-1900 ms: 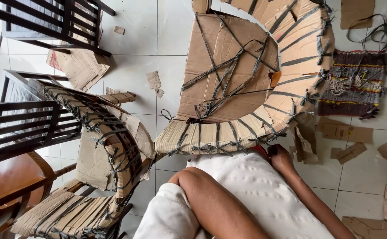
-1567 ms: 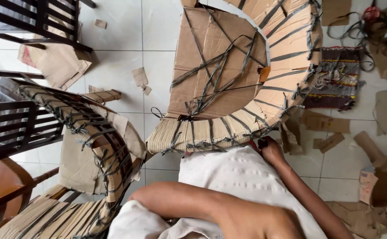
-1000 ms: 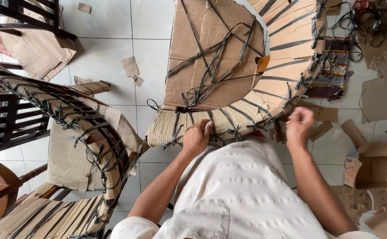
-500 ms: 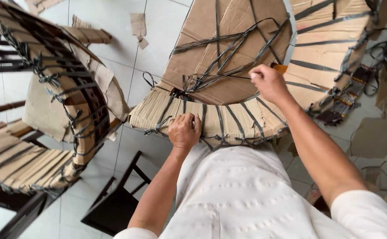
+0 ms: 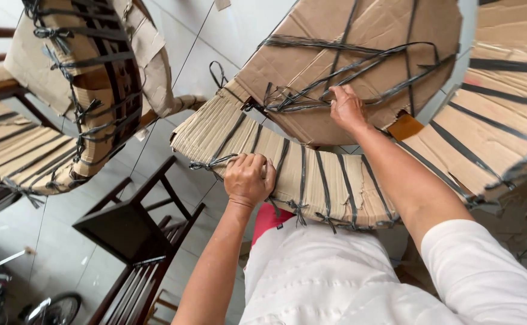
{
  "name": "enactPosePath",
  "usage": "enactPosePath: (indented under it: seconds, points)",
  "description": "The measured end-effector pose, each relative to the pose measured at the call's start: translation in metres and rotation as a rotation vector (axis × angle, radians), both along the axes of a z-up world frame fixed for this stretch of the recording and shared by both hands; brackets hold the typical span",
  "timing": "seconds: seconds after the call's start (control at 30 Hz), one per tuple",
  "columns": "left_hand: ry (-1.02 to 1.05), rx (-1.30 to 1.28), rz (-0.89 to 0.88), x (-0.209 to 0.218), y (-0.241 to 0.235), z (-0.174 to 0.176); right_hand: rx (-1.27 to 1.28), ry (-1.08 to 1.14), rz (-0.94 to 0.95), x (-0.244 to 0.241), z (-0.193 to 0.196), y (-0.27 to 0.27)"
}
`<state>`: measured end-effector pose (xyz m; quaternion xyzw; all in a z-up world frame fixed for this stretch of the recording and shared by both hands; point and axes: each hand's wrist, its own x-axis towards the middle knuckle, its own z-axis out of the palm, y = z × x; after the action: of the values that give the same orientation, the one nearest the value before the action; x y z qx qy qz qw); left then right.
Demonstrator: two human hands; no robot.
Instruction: Securing cardboard slats to a frame using ties by threading them through holes and tying knots.
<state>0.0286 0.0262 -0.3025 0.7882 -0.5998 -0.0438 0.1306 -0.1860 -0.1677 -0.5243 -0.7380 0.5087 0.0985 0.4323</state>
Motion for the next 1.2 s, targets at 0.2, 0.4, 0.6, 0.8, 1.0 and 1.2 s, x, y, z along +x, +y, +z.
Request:
enactPosePath:
  seconds: [0.2, 0.4, 0.6, 0.8, 1.0, 1.2]
  points:
    - [0.001, 0.037, -0.009, 0.001, -0.006, 0.007, -0.148, -0.039, 0.277, 0.032, -0.006, -0.022]
    - [0.004, 0.081, -0.029, 0.003, -0.021, 0.027, -0.397, 0.012, 0.468, 0.040, -0.059, -0.029]
    - [-0.019, 0.099, -0.033, 0.005, -0.022, 0.029, -0.617, 0.063, 0.521, 0.037, -0.097, -0.024]
    - [-0.009, 0.071, -0.053, 0.004, -0.016, 0.024, -0.793, -0.113, 0.510, 0.026, -0.038, -0.042]
    - [-0.043, 0.043, -0.053, -0.001, -0.009, 0.023, -0.147, -0.211, 0.090, 0.021, 0.079, -0.068]
    - [-0.006, -0.002, -0.042, -0.001, -0.001, 0.014, 0.139, -0.348, -0.225, -0.004, 0.250, -0.079]
